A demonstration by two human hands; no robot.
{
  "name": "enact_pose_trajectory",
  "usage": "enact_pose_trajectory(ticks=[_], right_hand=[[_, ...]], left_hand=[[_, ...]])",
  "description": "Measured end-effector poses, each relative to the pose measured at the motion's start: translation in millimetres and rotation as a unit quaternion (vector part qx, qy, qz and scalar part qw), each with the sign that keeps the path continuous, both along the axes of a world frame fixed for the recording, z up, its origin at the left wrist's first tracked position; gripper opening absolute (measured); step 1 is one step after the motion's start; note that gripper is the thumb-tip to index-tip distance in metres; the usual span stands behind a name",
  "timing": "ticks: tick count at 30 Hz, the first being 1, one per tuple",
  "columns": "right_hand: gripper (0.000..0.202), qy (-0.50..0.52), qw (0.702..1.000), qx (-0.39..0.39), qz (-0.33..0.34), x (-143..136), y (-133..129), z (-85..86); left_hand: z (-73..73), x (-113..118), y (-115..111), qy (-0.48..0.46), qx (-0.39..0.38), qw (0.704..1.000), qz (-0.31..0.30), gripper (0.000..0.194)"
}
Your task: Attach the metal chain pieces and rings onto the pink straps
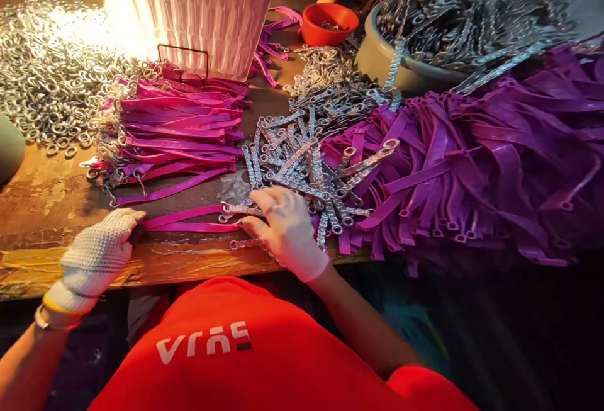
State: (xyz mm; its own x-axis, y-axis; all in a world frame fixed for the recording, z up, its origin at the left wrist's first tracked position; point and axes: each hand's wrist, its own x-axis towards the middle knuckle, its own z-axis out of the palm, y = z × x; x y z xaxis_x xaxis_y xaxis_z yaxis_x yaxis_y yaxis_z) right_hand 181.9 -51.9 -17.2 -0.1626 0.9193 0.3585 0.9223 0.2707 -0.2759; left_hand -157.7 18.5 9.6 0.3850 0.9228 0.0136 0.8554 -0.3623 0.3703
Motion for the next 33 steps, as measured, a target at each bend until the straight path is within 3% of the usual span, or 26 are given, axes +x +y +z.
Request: enact_pose_trajectory(ticks=[2, 3, 4, 5, 8, 9, 11, 13, 16, 19, 21, 23, 26, 29, 33], right_hand=[[0.019, -0.010, 0.999, -0.013, 0.028, 0.9, -14.5, -2.5], [0.015, -0.030, 0.997, -0.039, 0.054, -1.1, -20.6, -5.7], [0.014, -0.057, 0.993, -0.066, 0.078, -4.3, -25.5, -10.2], [0.014, -0.083, 0.988, -0.088, 0.094, -8.1, -29.2, -15.8], [0.018, -0.111, 0.981, -0.125, 0.094, -15.3, -32.9, -31.6], [0.017, -0.097, 0.981, -0.135, 0.096, -14.8, -31.9, -33.7], [0.016, -0.017, 0.983, -0.150, 0.104, -10.9, -27.0, -30.0], [0.017, 0.115, 0.975, -0.151, 0.112, -8.3, -18.8, -17.3], [0.018, 0.272, 0.940, -0.158, 0.131, -18.4, -2.0, 5.2], [0.017, 0.305, 0.922, -0.181, 0.159, -40.4, 15.5, 16.1], [0.018, 0.323, 0.911, -0.195, 0.168, -51.8, 24.3, 15.8], [0.018, 0.367, 0.896, -0.203, 0.147, -56.3, 29.3, 12.7], [0.018, 0.419, 0.879, -0.206, 0.098, -53.9, 30.6, 8.2], [0.019, 0.390, 0.895, -0.194, 0.098, -51.9, 29.3, 6.4], [0.028, 0.216, 0.950, -0.180, 0.133, -54.2, 33.1, 8.4]], left_hand=[[-9.1, 17.2, -9.3, -0.100, -0.044, 0.994, 0.027, 0.038], [-10.8, 28.3, -13.2, -0.166, -0.106, 0.979, 0.055, 0.037], [-11.1, 40.5, -16.5, -0.244, -0.187, 0.947, 0.087, 0.039], [-10.3, 53.3, -19.1, -0.322, -0.275, 0.898, 0.117, 0.042], [-7.5, 87.6, -24.0, -0.475, -0.475, 0.728, 0.135, 0.055], [-7.6, 96.0, -24.9, -0.493, -0.512, 0.692, 0.124, 0.058], [-10.1, 107.0, -26.5, -0.502, -0.556, 0.655, 0.100, 0.063], [-14.5, 111.8, -28.0, -0.497, -0.567, 0.653, 0.075, 0.067], [-19.9, 114.1, -29.6, -0.467, -0.550, 0.692, 0.034, 0.070], [-21.0, 115.5, -27.3, -0.427, -0.494, 0.757, -0.008, 0.068], [-20.1, 115.0, -24.1, -0.422, -0.456, 0.783, -0.027, 0.060], [-19.0, 112.3, -21.4, -0.441, -0.443, 0.780, -0.021, 0.047], [-19.1, 105.9, -21.5, -0.467, -0.433, 0.770, 0.037, 0.031], [-19.8, 101.0, -24.7, -0.458, -0.419, 0.780, 0.077, 0.036], [-19.4, 99.8, -25.2, -0.433, -0.411, 0.799, 0.064, 0.040]])
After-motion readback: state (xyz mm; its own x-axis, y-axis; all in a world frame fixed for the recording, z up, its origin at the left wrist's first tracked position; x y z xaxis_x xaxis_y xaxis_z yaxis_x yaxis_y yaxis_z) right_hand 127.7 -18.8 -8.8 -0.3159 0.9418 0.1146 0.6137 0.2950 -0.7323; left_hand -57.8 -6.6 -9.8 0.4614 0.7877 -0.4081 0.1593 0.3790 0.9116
